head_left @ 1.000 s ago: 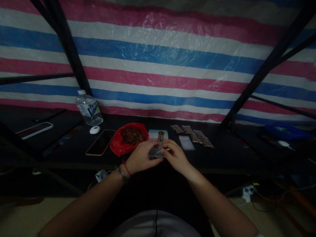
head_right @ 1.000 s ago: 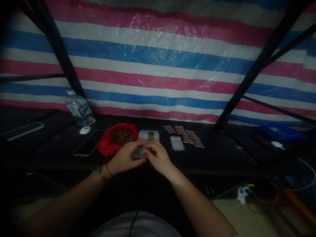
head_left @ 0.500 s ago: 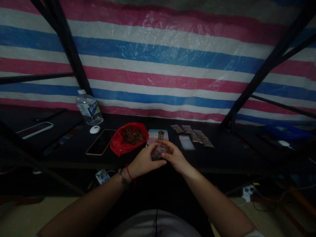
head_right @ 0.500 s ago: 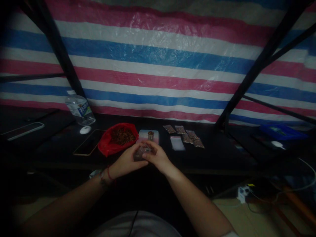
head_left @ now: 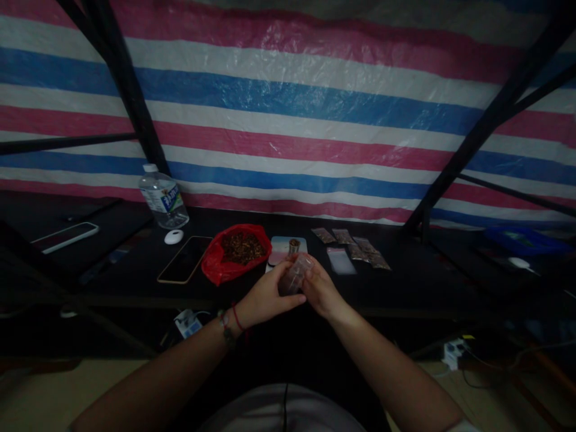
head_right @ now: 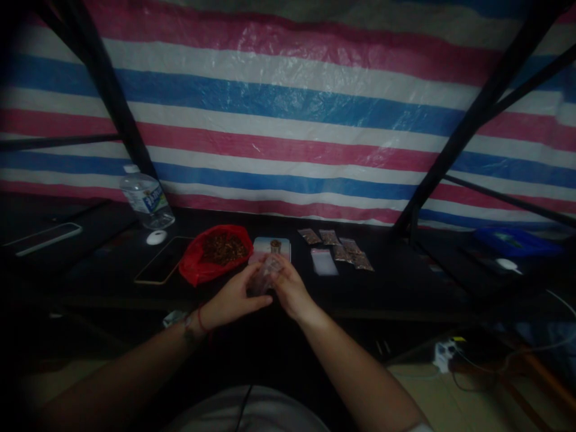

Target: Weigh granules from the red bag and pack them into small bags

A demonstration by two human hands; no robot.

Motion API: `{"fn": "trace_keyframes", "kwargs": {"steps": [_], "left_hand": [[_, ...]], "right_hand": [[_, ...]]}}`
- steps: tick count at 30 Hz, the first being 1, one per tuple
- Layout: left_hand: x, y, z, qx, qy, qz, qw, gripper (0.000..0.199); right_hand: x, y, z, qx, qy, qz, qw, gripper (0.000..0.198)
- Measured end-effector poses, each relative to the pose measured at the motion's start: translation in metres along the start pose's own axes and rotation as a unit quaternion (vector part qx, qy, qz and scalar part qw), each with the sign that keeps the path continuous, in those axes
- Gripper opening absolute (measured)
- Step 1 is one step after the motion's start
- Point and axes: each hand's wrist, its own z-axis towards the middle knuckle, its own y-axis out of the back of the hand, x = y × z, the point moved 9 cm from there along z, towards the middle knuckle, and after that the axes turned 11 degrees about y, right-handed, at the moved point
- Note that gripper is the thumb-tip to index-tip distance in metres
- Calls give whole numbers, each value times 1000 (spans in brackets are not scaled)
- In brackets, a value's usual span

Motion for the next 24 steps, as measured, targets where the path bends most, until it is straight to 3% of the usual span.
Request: {"fn": "trace_keyframes", "kwargs": {"steps": [3,6,10,12,14,19,24], "left_hand": [[4,25,7,-43,-14,64,997,68],[27,79,22,-133,41,182,973,41],[73,126,50,-108,149,379,907,27],[95,135,60,-82,206,431,875,29],[108,139,68,-82,237,442,861,34],[114,135,79,-93,236,417,873,43],[115,142,87,-96,230,404,880,38]], "right_hand": [[14,15,8,-21,39,1,999,59],[25,43,20,-40,72,-24,996,58],[11,92,32,-63,63,-108,990,60],[-3,115,34,-82,57,-160,982,61],[-14,130,35,-91,60,-207,972,60],[-22,140,34,-90,84,-262,957,54],[-16,140,31,-96,95,-326,936,48]]}}
